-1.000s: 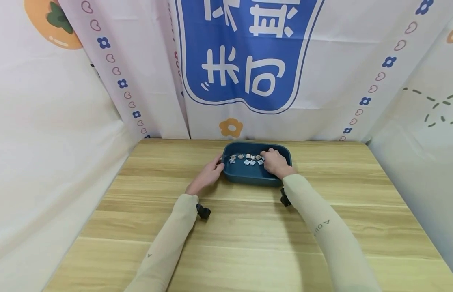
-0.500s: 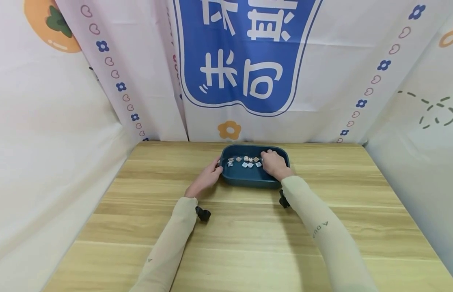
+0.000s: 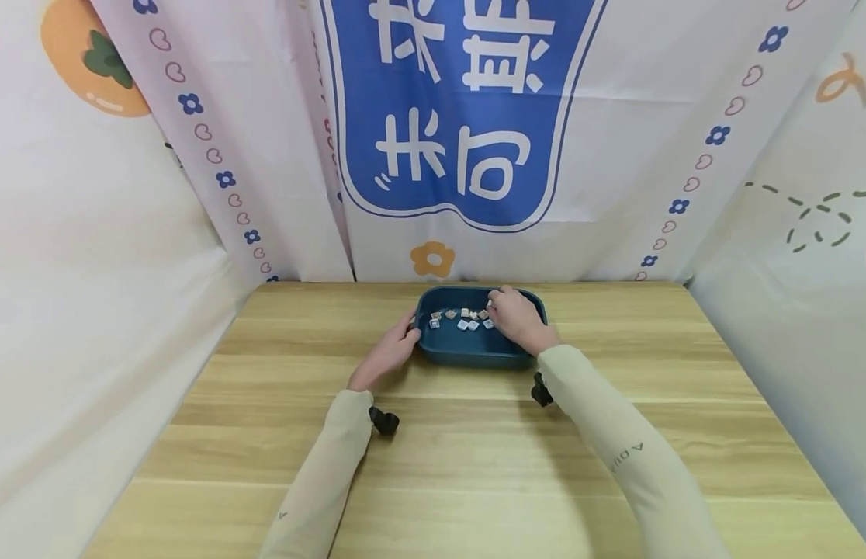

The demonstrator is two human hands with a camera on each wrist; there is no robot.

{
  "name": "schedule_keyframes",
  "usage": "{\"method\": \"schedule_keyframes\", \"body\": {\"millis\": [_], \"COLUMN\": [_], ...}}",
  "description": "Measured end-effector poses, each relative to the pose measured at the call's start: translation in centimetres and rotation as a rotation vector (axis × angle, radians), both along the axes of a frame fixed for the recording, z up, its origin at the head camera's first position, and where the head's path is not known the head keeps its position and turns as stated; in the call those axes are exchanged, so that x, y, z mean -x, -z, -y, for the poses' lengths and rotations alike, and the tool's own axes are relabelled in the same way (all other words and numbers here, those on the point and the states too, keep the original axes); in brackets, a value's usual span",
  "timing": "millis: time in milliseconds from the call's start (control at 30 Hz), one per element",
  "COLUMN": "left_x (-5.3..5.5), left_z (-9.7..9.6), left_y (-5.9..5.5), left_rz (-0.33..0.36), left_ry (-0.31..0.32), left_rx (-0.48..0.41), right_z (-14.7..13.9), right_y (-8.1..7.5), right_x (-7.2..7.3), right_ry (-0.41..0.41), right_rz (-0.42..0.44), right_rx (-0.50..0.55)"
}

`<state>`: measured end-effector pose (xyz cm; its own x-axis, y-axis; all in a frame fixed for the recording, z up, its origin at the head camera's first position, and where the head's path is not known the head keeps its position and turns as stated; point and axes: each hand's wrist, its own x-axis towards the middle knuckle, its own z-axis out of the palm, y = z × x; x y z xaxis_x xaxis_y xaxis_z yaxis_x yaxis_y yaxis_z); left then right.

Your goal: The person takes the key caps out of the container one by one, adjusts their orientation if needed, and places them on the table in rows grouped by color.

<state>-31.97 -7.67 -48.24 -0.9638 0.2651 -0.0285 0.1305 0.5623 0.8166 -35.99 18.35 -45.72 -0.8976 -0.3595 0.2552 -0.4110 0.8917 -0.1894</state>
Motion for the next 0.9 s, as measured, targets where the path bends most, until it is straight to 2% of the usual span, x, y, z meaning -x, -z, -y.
{"method": "schedule_keyframes", "body": {"millis": [300, 500, 733, 900], "left_x": [-0.3, -0.2, -0.4, -0.2], "left_z": [0.6, 0.8, 0.9, 0.4], "left_y": [0.7, 0.6, 0.7, 0.6], "left_rz": [0.010, 0.008, 0.077, 0.067], "left_ry": [-0.019, -0.011, 0.003, 0.015], "left_rx": [-0.014, -0.046, -0.091, -0.092], "right_z": [1.2, 1.5, 1.8, 1.7], "right_y": [-0.3, -1.1, -1.4, -1.9], "right_x": [-1.1, -2.1, -3.2, -4.4], "right_ry": [-0.055, -0.101, -0.142, -0.152], "right_rz": [-0.027, -0.100, -0.130, -0.134], "right_rx": [0.121, 0.221, 0.263, 0.307]}}
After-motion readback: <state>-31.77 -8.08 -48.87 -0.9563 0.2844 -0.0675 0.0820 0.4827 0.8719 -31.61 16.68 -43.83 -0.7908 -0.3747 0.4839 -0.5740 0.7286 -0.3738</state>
